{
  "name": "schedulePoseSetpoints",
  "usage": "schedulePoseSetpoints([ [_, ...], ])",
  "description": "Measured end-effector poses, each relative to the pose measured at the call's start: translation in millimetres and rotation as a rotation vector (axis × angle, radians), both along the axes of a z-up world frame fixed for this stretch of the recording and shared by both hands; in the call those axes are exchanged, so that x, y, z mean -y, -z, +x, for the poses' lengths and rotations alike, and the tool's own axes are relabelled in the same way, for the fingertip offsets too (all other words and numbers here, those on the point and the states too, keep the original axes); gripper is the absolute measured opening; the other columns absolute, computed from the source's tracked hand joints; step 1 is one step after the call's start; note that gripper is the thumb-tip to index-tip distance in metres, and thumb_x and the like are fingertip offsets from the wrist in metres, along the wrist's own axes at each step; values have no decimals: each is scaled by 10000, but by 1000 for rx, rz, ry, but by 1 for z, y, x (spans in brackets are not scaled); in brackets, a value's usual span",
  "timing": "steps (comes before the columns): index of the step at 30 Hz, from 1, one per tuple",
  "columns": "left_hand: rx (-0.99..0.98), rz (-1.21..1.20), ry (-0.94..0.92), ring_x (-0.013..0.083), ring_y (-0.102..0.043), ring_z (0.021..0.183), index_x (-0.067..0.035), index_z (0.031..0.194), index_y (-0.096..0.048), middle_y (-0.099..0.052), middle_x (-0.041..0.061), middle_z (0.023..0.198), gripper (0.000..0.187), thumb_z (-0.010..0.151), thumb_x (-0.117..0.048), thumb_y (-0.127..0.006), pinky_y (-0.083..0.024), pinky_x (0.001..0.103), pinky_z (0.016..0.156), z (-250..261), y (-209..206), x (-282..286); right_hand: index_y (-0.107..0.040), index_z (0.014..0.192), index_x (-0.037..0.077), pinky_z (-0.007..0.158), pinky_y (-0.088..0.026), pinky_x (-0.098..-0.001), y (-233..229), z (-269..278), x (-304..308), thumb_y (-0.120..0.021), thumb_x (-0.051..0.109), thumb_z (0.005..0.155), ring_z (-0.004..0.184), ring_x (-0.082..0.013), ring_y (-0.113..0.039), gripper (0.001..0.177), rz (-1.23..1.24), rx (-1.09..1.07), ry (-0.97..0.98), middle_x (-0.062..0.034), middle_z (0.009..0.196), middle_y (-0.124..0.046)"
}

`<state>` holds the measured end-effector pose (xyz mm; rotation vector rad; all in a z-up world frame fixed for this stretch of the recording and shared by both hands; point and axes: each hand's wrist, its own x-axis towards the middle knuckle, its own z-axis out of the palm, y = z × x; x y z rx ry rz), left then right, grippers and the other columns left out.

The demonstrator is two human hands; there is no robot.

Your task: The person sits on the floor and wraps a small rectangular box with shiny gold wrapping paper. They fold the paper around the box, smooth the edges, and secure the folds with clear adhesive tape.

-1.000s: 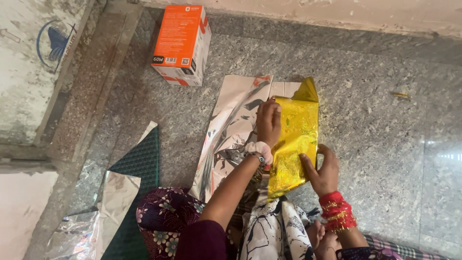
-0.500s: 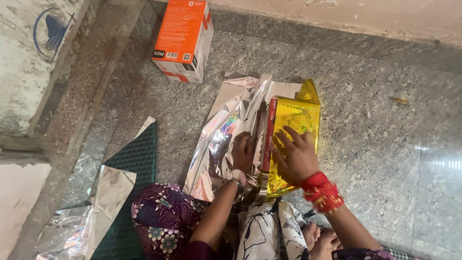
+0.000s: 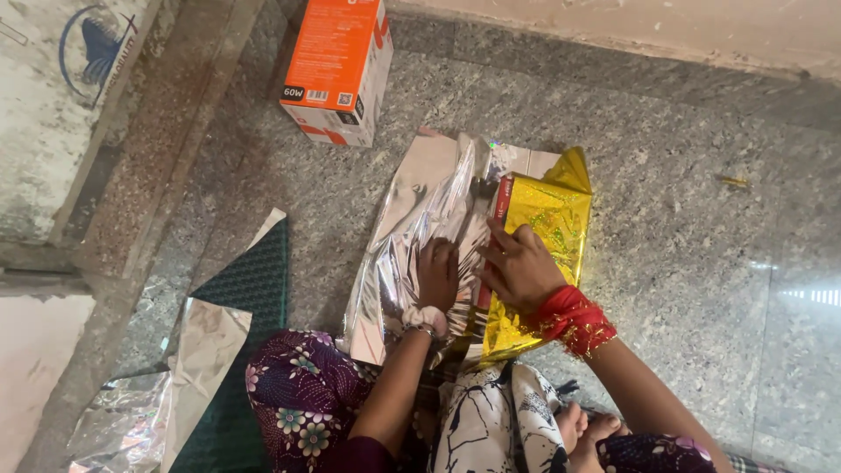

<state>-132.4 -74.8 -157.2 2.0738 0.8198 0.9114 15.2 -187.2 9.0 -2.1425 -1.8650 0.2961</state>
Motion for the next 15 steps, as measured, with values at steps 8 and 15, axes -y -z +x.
schedulePoseSetpoints([
  [8, -24, 50, -72, 402, -616, 1069, -36, 1064, -658, -615, 188, 1188, 117, 1014, -112, -585, -490, 485, 922, 0, -9, -8, -747, 1185, 176, 900, -476, -424, 21, 10, 3, -610, 349, 950, 932, -332, -510, 323, 111, 12, -50, -160, 1502, -521],
  [15, 298, -116, 10, 383, -645, 1102, 3, 1111, -609, -637, 180, 1197, 177, 1057, -155, -551, -500, 450, 954, 36, -13, -4, -750, 1152, 169, 876, -464, -400, 29, 11, 4, -613, 340, 956, 884, -293, -507, 295, 149, 35, -52, -154, 1506, -537],
])
